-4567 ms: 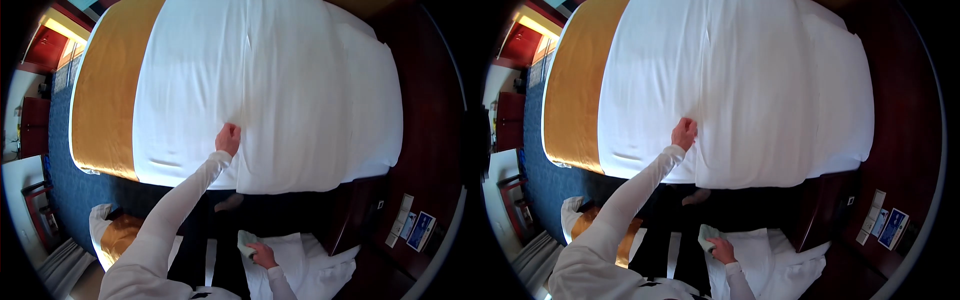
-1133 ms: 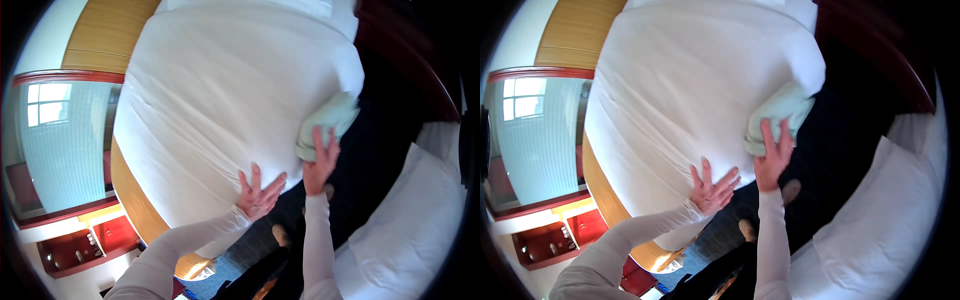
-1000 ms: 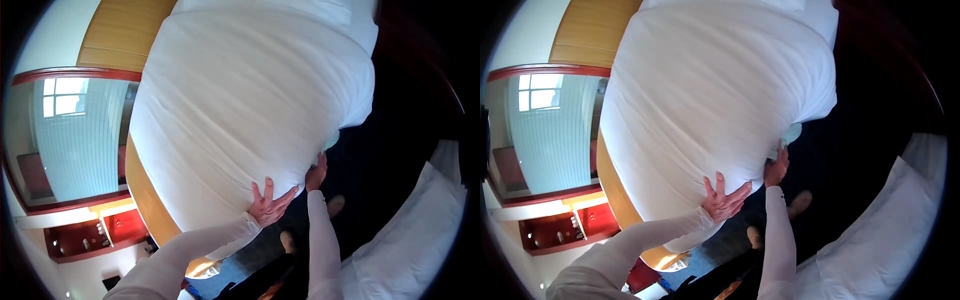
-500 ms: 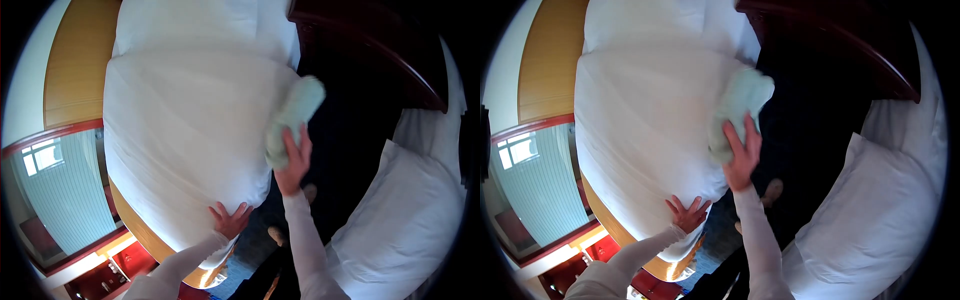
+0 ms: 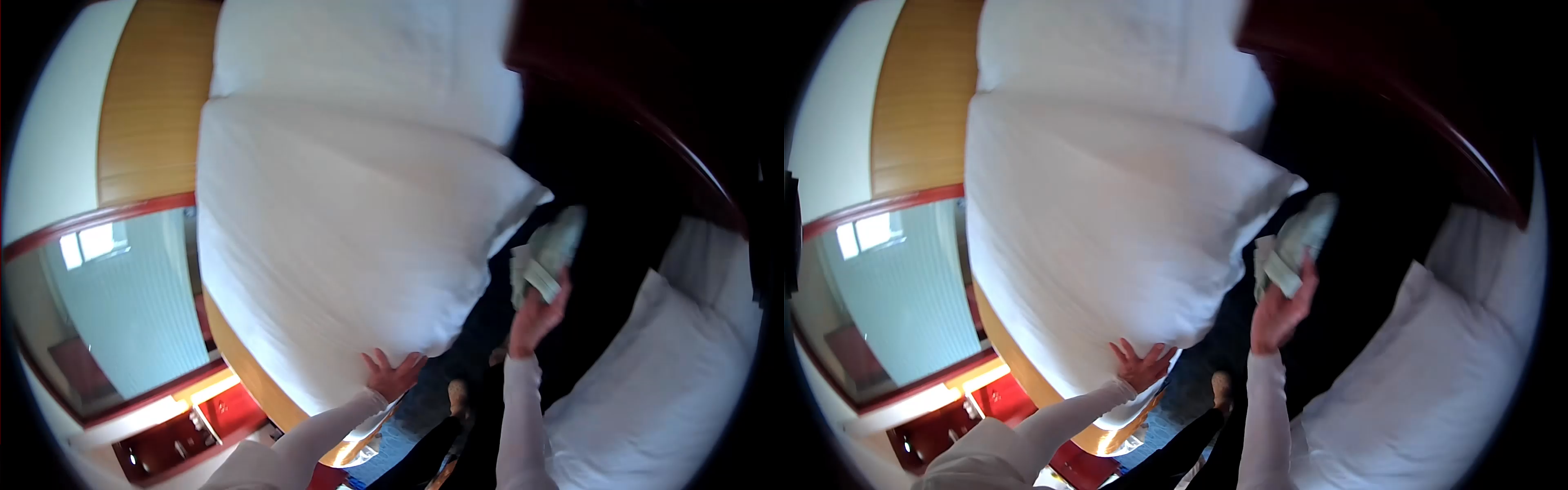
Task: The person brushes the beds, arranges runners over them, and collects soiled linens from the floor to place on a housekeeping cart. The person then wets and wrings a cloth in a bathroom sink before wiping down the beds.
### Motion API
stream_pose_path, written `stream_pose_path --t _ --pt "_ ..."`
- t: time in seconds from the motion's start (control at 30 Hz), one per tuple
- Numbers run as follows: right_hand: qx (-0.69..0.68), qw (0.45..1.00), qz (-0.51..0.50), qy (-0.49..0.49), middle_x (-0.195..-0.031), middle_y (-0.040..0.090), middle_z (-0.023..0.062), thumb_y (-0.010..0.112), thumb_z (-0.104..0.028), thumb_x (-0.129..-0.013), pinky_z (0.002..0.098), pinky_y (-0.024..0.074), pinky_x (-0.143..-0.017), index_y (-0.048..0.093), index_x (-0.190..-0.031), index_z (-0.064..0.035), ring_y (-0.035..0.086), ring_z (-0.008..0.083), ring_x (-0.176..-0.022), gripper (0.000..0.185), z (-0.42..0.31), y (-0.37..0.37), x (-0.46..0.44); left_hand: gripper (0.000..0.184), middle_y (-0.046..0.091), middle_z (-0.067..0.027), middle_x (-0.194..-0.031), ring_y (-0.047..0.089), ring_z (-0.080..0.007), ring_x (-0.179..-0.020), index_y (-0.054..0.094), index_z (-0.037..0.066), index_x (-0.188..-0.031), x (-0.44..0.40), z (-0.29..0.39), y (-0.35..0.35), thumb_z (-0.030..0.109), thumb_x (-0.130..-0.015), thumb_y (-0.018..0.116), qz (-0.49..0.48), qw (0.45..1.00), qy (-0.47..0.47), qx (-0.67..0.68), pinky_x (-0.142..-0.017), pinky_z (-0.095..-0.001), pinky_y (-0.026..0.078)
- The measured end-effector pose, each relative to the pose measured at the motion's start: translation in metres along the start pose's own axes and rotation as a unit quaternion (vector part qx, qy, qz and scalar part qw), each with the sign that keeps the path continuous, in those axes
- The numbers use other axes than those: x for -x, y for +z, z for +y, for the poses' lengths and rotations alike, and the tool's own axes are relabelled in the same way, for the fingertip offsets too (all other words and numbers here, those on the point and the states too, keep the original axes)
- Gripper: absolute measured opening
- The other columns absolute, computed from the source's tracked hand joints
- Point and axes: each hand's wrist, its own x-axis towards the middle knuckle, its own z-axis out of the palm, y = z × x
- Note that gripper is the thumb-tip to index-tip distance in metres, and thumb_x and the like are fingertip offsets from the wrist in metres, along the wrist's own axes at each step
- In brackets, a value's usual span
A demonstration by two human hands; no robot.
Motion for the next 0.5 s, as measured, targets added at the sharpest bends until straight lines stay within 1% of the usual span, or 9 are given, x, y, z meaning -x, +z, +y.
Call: stream_pose_path --t 0.03,0.1,0.17,0.23,0.3,0.33,0.37,0.43,0.5 --pt "-0.024 0.998 0.0 -0.061 -0.116 0.05 0.017 0.058 -0.003 -0.08 0.0405 0.0385 -0.095 0.049 -0.117 -0.0032 0.047 0.0314 -0.11 0.039 -0.025 0.013 -0.005 0.063 0.004 0.0013 -0.144 0.039 -0.0559 -0.09 0.046 0.034 -0.122 -0.002 -0.001 -0.005 0.052 -0.064 0.064 0.006 1.0 0.0 0.007 -0.062 -0.0668 0.043" --pt "0.201 0.938 -0.071 -0.273 -0.118 0.048 0.0193 0.059 -0.004 -0.079 0.0405 0.0383 -0.093 0.05 -0.118 -0.0057 0.047 0.0337 -0.11 0.04 -0.058 0.038 -0.027 0.063 0.005 0.0017 -0.143 0.039 -0.0541 -0.09 0.046 0.034 -0.122 -0.002 -0.001 -0.008 0.052 -0.064 0.064 0.0 1.0 0.003 0.008 -0.061 -0.0642 0.046" --pt "0.248 0.898 -0.155 -0.327 -0.12 0.047 0.021 0.062 -0.004 -0.076 0.0407 0.0403 -0.09 0.05 -0.119 -0.0081 0.047 0.0394 -0.108 0.045 -0.034 0.07 -0.056 0.066 0.005 0.0014 -0.144 0.04 -0.0522 -0.089 0.046 0.034 -0.122 -0.007 -0.003 -0.01 0.055 -0.062 0.064 0.027 0.999 -0.005 -0.017 -0.06 -0.0622 0.047" --pt "0.192 0.938 -0.165 -0.236 -0.123 0.047 0.0189 0.062 -0.001 -0.073 0.0397 0.0422 -0.087 0.049 -0.12 -0.0096 0.048 0.039 -0.107 0.05 0.044 0.097 -0.071 0.067 0.006 0.0018 -0.144 0.04 -0.0511 -0.087 0.047 0.034 -0.121 -0.005 -0.004 -0.008 0.057 -0.06 0.064 0.033 0.999 0.002 -0.013 -0.058 -0.0609 0.048" --pt "0.394 0.873 -0.222 -0.179 -0.125 0.046 0.0156 0.058 0.002 -0.073 0.0413 0.0438 -0.085 0.049 -0.121 -0.0126 0.049 0.0371 -0.108 0.051 0.122 0.084 -0.08 0.065 0.006 0.0021 -0.144 0.04 -0.0513 -0.086 0.048 0.034 -0.12 -0.004 0.0 0.003 0.057 -0.061 0.062 0.041 0.999 0.007 -0.015 -0.056 -0.0613 0.048" --pt "0.435 0.874 -0.206 -0.064 -0.12 0.051 0.0141 0.056 -0.004 -0.073 0.0423 0.044 -0.086 0.052 -0.118 -0.018 0.051 0.0346 -0.105 0.047 0.121 0.079 -0.077 0.063 0.006 0.0017 -0.144 0.04 -0.0522 -0.086 0.048 0.034 -0.121 -0.002 0.0 0.006 0.056 -0.063 0.06 0.064 0.997 -0.005 -0.036 -0.055 -0.0623 0.047" --pt "0.444 0.872 -0.197 -0.055 -0.12 0.051 0.0141 0.056 -0.004 -0.073 0.0423 0.044 -0.086 0.052 -0.118 -0.018 0.051 0.0346 -0.105 0.047 0.136 0.067 -0.076 0.061 0.006 0.0013 -0.144 0.04 -0.0532 -0.086 0.047 0.034 -0.121 -0.003 0.001 0.01 0.055 -0.066 0.057 0.094 0.994 -0.014 -0.052 -0.055 -0.0633 0.047" --pt "0.495 0.798 -0.322 0.119 -0.113 0.055 0.0141 0.053 -0.009 -0.073 0.0428 0.0435 -0.087 0.056 -0.114 -0.022 0.053 0.0356 -0.103 0.043 0.181 0.004 -0.062 0.054 0.004 -0.0002 -0.144 0.038 -0.0602 -0.09 0.045 0.033 -0.124 0.003 0.006 0.015 0.05 -0.073 0.051 0.083 0.995 -0.024 -0.043 -0.058 -0.0705 0.042" --pt "0.57 0.748 -0.223 0.256 -0.109 0.058 0.014 0.049 -0.011 -0.072 0.0415 0.0432 -0.088 0.058 -0.11 -0.0225 0.054 0.035 -0.102 0.041 0.19 -0.046 -0.025 0.053 0.001 -0.0011 -0.144 0.037 -0.0622 -0.092 0.045 0.033 -0.123 0.0 0.005 0.013 0.049 -0.073 0.051 0.069 0.997 -0.021 -0.04 -0.063 -0.0732 0.039"
